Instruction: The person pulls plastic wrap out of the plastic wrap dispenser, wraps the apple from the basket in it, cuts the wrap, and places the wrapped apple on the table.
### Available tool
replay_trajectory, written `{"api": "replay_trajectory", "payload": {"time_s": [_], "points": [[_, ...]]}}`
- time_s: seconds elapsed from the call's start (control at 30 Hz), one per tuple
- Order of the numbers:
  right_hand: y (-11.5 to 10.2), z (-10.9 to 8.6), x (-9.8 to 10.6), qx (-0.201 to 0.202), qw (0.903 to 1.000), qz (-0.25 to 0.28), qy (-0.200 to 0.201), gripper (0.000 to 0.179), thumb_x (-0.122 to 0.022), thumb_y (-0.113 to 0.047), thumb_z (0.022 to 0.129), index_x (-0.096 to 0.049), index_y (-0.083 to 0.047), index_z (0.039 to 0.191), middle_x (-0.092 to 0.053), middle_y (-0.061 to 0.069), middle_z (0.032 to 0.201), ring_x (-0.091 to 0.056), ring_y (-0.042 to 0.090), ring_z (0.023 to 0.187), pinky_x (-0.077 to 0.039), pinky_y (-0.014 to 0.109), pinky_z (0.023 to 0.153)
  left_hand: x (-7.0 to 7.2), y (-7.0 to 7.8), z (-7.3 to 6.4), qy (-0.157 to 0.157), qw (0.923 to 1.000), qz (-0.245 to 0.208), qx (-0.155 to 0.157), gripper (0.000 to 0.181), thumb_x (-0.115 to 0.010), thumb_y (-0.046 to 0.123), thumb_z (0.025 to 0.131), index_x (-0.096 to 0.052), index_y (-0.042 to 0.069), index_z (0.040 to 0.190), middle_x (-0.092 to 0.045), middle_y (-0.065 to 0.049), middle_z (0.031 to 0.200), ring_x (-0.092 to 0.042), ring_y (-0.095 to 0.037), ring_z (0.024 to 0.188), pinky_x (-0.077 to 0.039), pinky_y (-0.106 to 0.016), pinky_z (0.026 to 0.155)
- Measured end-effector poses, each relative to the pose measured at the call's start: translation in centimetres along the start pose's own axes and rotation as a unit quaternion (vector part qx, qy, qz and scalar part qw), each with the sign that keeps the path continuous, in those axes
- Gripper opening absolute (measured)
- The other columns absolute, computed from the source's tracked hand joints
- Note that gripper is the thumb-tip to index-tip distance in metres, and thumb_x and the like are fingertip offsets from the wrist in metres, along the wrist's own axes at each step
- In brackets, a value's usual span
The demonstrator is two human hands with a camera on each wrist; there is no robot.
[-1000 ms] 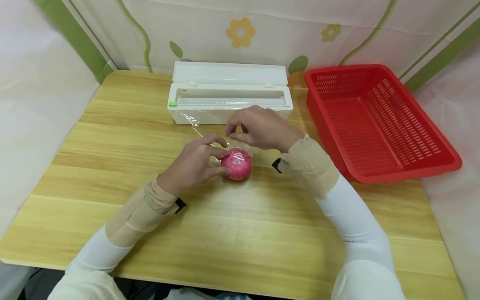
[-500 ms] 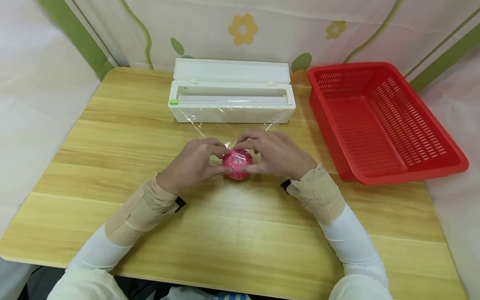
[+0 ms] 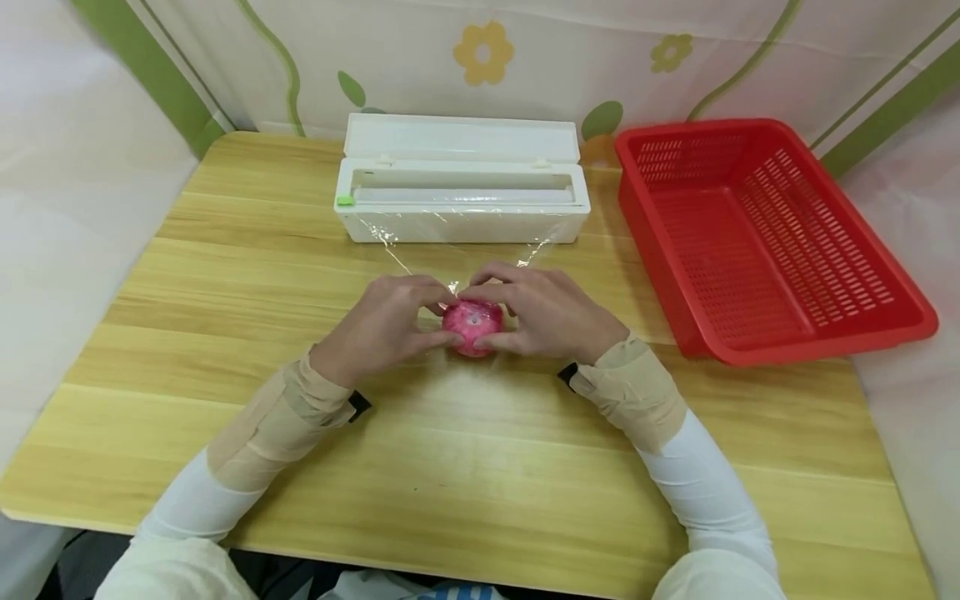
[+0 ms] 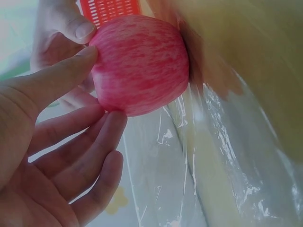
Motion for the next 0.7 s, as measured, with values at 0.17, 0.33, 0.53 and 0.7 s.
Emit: {"api": "replay_trajectory", "payload": {"time_s": [0.17, 0.33, 0.53, 0.7], "points": [[-0.1, 0.0, -0.1, -0.001, 1.0000, 0.005, -0.007, 0.056, -0.085, -0.039, 0.090, -0.067, -0.029, 0.142, -0.063, -0.005, 0.135, -0.064, 0.010, 0.103, -0.056, 0.030, 0.074, 0.3, -0.3, -0.4, -0.030, 0.9990, 0.023, 0.025, 0.032, -0.091, 0.027, 0.085, -0.080, 0.002, 0.103, -0.079, -0.007, 0.096, -0.073, -0.020, 0.085, -0.062, -0.032, 0.079], [0.0, 0.0, -0.1, -0.007, 0.9999, -0.004, -0.012, 0.055, -0.086, -0.037, 0.089, -0.068, -0.027, 0.141, -0.062, -0.003, 0.137, -0.064, 0.013, 0.105, -0.058, 0.033, 0.077, 1.2, -1.7, -1.7, -0.065, 0.9949, 0.058, 0.052, 0.008, -0.081, 0.016, 0.092, -0.077, 0.009, 0.092, -0.075, -0.002, 0.089, -0.068, -0.019, 0.084, -0.059, -0.035, 0.076], [-0.1, 0.0, -0.1, 0.000, 0.9999, -0.013, -0.010, 0.056, -0.085, -0.038, 0.090, -0.068, -0.027, 0.141, -0.063, -0.001, 0.137, -0.065, 0.012, 0.100, -0.059, 0.033, 0.077, 1.9, -4.1, -3.7, -0.087, 0.9903, 0.079, 0.074, 0.014, -0.071, 0.001, 0.091, -0.072, 0.012, 0.083, -0.071, 0.001, 0.080, -0.064, -0.017, 0.077, -0.057, -0.034, 0.070], [0.0, -0.1, -0.2, -0.003, 0.9999, -0.010, -0.007, 0.056, -0.086, -0.038, 0.089, -0.068, -0.027, 0.141, -0.063, -0.001, 0.136, -0.064, 0.011, 0.095, -0.057, 0.032, 0.076, 2.2, -5.2, -4.7, -0.112, 0.9854, 0.105, 0.074, 0.019, -0.073, 0.006, 0.087, -0.065, 0.015, 0.073, -0.061, 0.005, 0.069, -0.054, -0.012, 0.066, -0.046, -0.027, 0.056]]}}
Point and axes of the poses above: each hand's wrist, its own z-axis towards the middle knuckle, its own x-axis out of the back of the hand, y = z × x, the point moved 6 cm from there along z, towards the middle knuckle
